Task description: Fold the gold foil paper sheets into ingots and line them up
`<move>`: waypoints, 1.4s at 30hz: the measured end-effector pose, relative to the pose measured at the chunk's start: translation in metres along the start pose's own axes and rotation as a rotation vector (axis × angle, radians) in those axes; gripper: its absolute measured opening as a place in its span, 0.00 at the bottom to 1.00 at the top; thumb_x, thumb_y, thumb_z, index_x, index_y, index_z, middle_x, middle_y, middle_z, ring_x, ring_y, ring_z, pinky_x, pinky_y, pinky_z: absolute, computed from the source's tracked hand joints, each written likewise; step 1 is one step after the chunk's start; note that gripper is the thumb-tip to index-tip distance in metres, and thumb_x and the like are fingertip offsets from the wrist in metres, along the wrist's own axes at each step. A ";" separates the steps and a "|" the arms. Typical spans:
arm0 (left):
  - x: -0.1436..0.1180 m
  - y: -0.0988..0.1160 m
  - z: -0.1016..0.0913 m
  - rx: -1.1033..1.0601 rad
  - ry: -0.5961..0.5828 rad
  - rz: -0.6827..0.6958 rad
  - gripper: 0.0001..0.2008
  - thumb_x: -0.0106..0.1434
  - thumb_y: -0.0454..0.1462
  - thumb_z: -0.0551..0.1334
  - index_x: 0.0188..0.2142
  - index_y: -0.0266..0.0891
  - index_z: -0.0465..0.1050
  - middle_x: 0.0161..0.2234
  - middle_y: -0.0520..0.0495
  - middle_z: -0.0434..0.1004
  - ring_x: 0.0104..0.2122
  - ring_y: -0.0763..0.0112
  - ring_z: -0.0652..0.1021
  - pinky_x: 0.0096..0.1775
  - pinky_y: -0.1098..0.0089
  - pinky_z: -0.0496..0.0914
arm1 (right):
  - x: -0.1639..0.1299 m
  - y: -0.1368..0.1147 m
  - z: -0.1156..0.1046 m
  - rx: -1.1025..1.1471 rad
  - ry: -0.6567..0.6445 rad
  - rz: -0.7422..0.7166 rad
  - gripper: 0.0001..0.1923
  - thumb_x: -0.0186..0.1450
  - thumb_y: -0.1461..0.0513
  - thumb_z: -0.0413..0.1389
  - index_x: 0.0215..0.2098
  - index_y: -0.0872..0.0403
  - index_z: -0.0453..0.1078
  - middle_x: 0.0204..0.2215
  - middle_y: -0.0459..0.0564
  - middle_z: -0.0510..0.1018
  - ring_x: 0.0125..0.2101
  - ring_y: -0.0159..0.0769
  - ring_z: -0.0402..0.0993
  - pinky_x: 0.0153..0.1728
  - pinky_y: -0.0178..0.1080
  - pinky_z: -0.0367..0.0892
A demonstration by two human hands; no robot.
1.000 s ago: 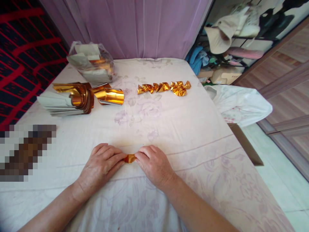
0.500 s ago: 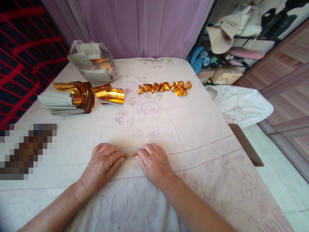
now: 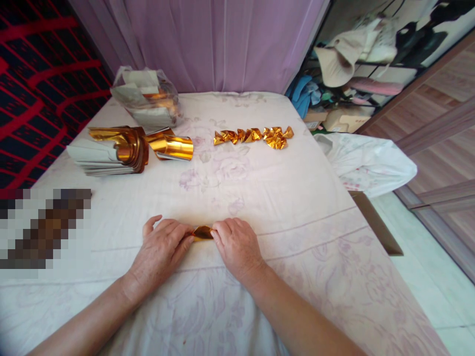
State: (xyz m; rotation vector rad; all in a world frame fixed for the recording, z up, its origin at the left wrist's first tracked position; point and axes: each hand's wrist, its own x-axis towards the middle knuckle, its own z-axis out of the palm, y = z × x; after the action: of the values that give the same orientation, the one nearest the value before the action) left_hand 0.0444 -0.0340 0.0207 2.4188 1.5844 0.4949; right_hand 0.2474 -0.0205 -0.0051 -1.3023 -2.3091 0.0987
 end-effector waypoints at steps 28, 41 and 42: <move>-0.002 -0.011 0.011 0.032 0.049 0.050 0.12 0.68 0.37 0.60 0.47 0.53 0.77 0.33 0.51 0.75 0.37 0.65 0.71 0.49 0.53 0.57 | 0.005 -0.001 -0.005 0.009 -0.150 0.070 0.08 0.68 0.66 0.53 0.38 0.52 0.74 0.32 0.48 0.75 0.33 0.34 0.69 0.35 0.36 0.58; 0.000 -0.013 0.011 0.046 0.020 0.066 0.14 0.68 0.37 0.59 0.52 0.53 0.75 0.35 0.49 0.75 0.38 0.64 0.71 0.49 0.53 0.58 | 0.006 -0.010 -0.007 -0.039 -0.161 0.208 0.05 0.64 0.59 0.60 0.34 0.52 0.71 0.33 0.47 0.74 0.36 0.37 0.70 0.36 0.38 0.56; 0.000 -0.013 0.012 0.043 0.018 0.067 0.14 0.69 0.37 0.59 0.51 0.53 0.76 0.35 0.49 0.75 0.38 0.64 0.71 0.49 0.54 0.58 | 0.002 -0.006 -0.008 -0.022 -0.141 0.211 0.03 0.65 0.60 0.60 0.34 0.52 0.72 0.33 0.47 0.75 0.37 0.37 0.70 0.37 0.38 0.56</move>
State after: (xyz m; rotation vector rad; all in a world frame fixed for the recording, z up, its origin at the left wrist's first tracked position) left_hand 0.0377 -0.0283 0.0052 2.5139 1.5406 0.5006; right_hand 0.2456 -0.0233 0.0044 -1.5934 -2.2854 0.2425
